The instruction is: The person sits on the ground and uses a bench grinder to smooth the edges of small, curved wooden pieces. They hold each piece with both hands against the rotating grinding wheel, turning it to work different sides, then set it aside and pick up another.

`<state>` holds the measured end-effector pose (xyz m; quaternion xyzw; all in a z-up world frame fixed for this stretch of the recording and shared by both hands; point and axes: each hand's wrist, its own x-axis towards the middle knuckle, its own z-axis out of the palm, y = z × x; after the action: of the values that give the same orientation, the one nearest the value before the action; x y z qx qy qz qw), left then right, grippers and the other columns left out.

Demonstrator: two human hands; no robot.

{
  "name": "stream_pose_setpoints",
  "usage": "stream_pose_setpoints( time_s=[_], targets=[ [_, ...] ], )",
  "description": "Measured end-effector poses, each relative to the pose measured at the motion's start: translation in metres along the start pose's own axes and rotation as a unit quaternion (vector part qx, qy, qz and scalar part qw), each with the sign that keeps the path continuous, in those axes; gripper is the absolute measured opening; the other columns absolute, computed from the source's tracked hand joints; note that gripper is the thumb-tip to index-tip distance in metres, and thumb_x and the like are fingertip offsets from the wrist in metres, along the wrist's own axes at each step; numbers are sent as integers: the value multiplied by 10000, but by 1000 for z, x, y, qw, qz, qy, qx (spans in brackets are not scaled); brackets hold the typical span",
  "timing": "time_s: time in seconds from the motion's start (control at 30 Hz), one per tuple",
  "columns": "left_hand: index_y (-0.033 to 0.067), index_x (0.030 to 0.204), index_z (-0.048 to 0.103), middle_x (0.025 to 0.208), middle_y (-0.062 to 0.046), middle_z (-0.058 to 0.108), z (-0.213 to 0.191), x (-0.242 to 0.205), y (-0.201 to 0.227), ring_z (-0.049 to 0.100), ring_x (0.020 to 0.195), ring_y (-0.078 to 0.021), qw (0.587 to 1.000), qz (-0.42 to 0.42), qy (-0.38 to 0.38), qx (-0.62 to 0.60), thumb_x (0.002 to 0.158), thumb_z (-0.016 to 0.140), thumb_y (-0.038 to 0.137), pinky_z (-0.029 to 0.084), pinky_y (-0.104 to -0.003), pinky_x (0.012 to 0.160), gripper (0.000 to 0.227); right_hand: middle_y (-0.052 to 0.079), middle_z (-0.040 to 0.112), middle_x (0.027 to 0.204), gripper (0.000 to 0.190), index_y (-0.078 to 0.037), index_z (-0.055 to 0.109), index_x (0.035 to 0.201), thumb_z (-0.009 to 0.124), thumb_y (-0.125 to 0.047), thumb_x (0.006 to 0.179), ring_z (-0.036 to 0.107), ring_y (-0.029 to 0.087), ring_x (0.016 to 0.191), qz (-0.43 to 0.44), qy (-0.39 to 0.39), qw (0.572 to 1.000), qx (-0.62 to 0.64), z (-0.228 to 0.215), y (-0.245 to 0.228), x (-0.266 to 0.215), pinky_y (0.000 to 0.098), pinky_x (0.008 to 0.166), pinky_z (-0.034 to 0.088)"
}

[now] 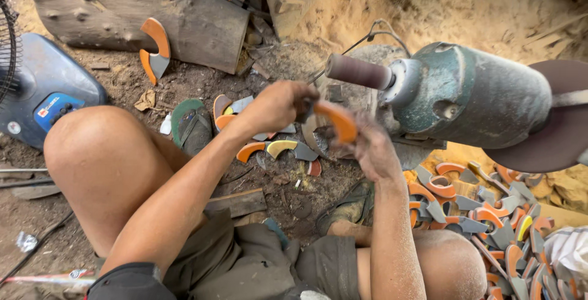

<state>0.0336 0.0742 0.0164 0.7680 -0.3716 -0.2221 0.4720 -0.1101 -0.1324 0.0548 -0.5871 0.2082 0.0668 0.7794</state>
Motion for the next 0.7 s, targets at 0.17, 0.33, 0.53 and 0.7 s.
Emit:
stream_pose_setpoints(
  time_s=[0.17, 0.33, 0.53, 0.7],
  targets=[
    [168, 1126, 766, 1186, -46, 724, 16, 2, 10, 580, 1218, -302, 963, 213, 33, 162, 741, 831, 166, 402, -560, 1072, 390, 119, 617, 949, 386, 22, 578, 1152, 705, -323, 1033, 635, 171, 798, 50, -62, 995, 63, 20, 35, 0, 310, 739, 585],
    [48, 1430, 515, 1367, -214, 560, 26, 13, 4, 576, 1213, -325, 982, -9, 177, -58, 941, 724, 150, 540, -484, 1026, 542, -11, 611, 776, 265, -101, 617, 1055, 695, -196, 820, 570, 93, 633, -27, 23, 999, 12, 42, 35, -1, 276, 625, 551],
    [48, 1467, 452, 1243, -213, 683, 40, 37, 6, 704, 1118, -255, 825, -113, 13, -554, 1005, 508, 78, 614, -358, 1008, 467, -6, 562, 674, 151, -50, 627, 875, 719, -168, 896, 521, 91, 592, -74, 47, 996, -14, 60, 26, 11, 275, 581, 463],
    [22, 1417, 486, 1168, -218, 721, 49, 55, 4, 723, 1032, -254, 794, -138, 43, -590, 1025, 469, 20, 636, -377, 913, 392, 3, 524, 553, 158, -71, 597, 788, 657, -133, 920, 473, 99, 442, -43, 112, 993, 8, 60, 22, 30, 271, 441, 398]
  ],
)
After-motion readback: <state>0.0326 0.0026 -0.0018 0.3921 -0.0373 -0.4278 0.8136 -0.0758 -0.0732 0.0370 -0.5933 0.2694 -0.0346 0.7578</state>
